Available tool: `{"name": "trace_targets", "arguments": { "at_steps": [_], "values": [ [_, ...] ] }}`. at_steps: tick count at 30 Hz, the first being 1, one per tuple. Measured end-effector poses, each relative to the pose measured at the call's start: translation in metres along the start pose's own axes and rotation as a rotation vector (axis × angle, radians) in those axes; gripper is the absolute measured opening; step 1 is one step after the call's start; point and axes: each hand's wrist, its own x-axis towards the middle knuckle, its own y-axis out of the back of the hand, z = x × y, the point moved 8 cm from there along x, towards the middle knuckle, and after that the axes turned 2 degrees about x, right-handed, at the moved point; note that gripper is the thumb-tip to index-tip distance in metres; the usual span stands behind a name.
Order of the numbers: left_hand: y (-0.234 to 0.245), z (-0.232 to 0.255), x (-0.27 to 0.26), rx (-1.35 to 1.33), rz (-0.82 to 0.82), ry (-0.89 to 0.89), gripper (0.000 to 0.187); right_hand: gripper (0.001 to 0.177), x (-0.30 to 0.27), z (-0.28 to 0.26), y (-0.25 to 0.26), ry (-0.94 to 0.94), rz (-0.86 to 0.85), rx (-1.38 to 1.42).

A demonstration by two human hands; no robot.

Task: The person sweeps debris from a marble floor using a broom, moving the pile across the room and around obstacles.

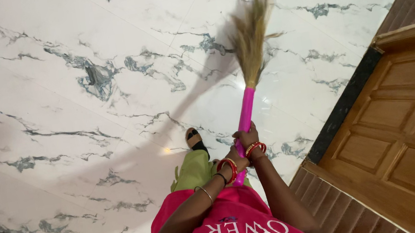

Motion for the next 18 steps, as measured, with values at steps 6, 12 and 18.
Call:
{"name": "trace_targets", "arguments": {
  "at_steps": [6, 12, 18],
  "values": [
    [-0.053, -0.012, 0.021, 0.188, -0.205, -0.122, 0.071, 0.047, -0.011, 0.030, 0.072, -0.067, 0.247, 0.099],
    [-0.094, -0.028, 0.044, 0.317, -0.267, 0.053, 0.045, 0.021, 0.001, 0.061, 0.110, -0.281, 0.174, 0.052],
    [-0.130, -0.009, 0.055, -0.066, -0.239, 0.135, 0.030, 0.028, 0.037, 0.031, 0.113, -0.270, -0.002, -0.002]
  ]
}}
